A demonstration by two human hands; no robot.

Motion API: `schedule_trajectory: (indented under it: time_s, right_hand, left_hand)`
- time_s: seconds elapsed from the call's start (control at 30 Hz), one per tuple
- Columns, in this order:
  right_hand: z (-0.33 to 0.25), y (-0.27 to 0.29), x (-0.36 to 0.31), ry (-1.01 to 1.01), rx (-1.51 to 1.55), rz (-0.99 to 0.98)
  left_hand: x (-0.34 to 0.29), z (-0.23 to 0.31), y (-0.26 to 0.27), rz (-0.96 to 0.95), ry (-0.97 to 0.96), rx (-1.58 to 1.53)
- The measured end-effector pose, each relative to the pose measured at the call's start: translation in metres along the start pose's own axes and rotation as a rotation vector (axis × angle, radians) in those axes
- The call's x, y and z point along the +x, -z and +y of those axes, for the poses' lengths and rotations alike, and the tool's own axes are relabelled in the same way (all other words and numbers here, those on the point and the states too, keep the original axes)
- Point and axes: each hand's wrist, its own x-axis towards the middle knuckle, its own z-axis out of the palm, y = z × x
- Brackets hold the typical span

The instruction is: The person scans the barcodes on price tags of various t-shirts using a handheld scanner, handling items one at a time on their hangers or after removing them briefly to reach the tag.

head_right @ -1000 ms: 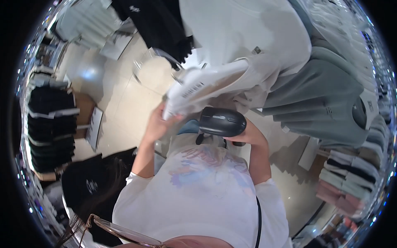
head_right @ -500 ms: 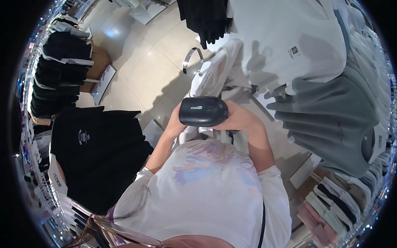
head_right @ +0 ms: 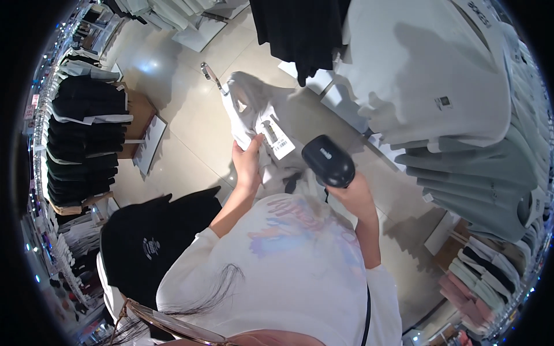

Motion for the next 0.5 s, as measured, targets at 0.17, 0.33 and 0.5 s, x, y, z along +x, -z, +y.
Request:
schedule_trajectory:
  time_s: [0.17,0.33,0.5]
  right_hand:
    - [-0.007,-0.061,0.023,-0.236,-0.065,-0.056]
    - [-0.015,-0.093,0.049,-0.233,-0.12,-0.048]
    - [-0.035,-0.1,0.066,-0.487,0.008,-0.093]
  left_hand:
    - [0.056,-0.001,0.018,0.084,-0.132,0.045]
    - [0.089,0.012,0.029,0.096,-0.107,0.129]
    - [0.1,0.009,0.034,0.027,-0.037,0.01]
